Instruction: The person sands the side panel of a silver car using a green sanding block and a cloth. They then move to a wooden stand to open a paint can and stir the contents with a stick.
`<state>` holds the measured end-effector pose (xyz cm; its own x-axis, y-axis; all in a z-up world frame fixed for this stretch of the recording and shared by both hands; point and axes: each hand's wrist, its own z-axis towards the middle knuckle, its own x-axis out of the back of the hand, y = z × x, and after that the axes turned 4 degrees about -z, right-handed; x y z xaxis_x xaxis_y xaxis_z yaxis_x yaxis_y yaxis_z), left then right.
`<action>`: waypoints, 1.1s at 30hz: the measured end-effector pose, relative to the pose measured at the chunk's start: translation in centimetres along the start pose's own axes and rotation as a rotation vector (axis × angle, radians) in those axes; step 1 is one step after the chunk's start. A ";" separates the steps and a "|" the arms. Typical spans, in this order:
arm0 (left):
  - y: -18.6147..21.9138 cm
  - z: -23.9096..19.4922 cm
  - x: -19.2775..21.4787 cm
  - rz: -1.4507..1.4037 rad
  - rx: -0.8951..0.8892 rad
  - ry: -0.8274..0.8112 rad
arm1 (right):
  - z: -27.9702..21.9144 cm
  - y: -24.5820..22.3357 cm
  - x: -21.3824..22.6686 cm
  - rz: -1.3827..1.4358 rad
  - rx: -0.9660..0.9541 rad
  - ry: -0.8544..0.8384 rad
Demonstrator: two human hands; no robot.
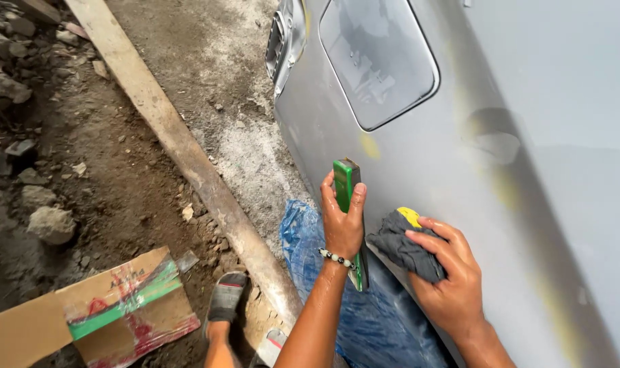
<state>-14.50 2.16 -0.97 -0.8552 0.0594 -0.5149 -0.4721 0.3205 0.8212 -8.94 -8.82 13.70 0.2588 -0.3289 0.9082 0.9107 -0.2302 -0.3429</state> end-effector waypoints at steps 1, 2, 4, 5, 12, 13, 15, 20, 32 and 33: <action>-0.2 0.6 -0.1 0.040 0.043 -0.002 | 0.0 0.1 -0.4 -0.006 -0.002 0.004; -0.9 1.1 -0.2 0.039 0.049 -0.006 | 0.3 0.2 -0.7 -0.011 -0.008 0.003; -2.1 1.6 -0.6 0.038 -0.005 -0.022 | 0.5 -0.1 -0.7 -0.009 -0.007 0.030; -2.4 2.1 -0.6 0.038 0.007 -0.021 | 0.7 -0.1 -1.1 -0.012 -0.016 0.022; -0.2 4.6 -1.1 0.199 -0.138 0.014 | 0.8 0.5 -2.0 -0.082 0.000 0.011; 0.2 4.9 -1.2 0.236 -0.174 0.021 | 0.7 0.7 -2.0 -0.093 0.041 -0.007; 0.0 4.7 -1.4 0.231 -0.170 0.027 | 0.6 0.1 -2.3 -0.070 -0.003 0.016; -0.8 4.0 -2.1 0.212 -0.141 0.030 | 1.2 -1.1 -2.5 -0.020 -0.134 0.066; 1.5 5.4 -1.2 0.258 -0.061 0.055 | 6.2 0.8 0.4 0.042 -0.017 -0.441; 2.2 5.4 -1.1 0.266 -0.046 0.044 | 6.8 0.7 0.7 0.050 0.032 -0.486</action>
<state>-13.45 7.92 0.03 -0.9585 0.0939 -0.2691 -0.2381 0.2554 0.9371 -5.96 -2.95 15.70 0.4156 0.1282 0.9005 0.9009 -0.1939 -0.3882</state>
